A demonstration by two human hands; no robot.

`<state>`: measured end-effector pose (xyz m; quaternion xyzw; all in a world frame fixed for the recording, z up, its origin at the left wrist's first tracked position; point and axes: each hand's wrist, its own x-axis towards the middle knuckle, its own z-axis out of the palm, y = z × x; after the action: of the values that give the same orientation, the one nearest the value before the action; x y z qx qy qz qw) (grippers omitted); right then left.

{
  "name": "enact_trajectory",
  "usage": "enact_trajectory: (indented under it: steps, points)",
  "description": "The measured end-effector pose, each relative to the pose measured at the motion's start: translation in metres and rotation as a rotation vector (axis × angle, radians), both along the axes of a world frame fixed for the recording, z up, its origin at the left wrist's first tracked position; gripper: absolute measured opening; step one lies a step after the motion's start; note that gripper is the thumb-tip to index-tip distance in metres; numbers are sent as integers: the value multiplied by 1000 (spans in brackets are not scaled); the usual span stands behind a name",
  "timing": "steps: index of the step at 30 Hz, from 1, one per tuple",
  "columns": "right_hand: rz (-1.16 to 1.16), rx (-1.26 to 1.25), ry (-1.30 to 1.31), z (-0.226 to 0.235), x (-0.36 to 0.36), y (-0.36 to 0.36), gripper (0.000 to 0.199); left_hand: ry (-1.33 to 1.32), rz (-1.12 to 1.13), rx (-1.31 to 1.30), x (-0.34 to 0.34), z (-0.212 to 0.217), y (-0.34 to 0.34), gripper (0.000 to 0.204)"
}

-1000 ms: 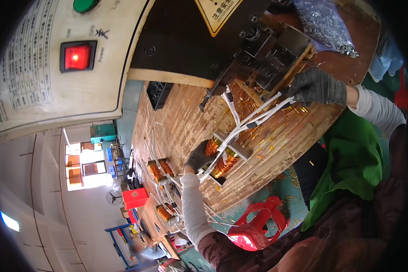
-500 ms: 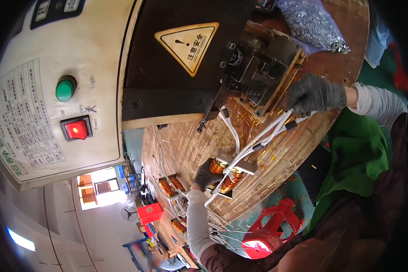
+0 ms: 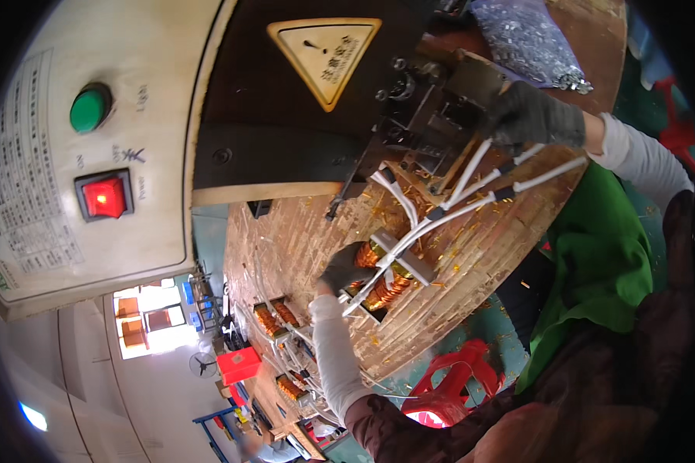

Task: Crimping metal terminals onto the ends of electrical wires using a terminal crimping machine.

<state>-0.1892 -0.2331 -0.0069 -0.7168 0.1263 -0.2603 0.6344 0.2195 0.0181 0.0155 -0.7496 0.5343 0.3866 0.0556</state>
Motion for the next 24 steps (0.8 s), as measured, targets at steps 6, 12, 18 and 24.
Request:
enact_trajectory:
  steps: [6,12,18,24]
  points:
    - [18,230,-43,-9,2,-5,21,-230,156,-632,-53,56,-2,29]
    - [132,167,17,2,1,-9,20,-324,-128,-1204,-224,21,-56,20]
    - [207,378,-23,0,3,-13,19,-391,-145,-952,-227,-6,-66,39]
    - [193,445,-11,0,13,-20,18,-371,-112,-902,-223,11,-70,34]
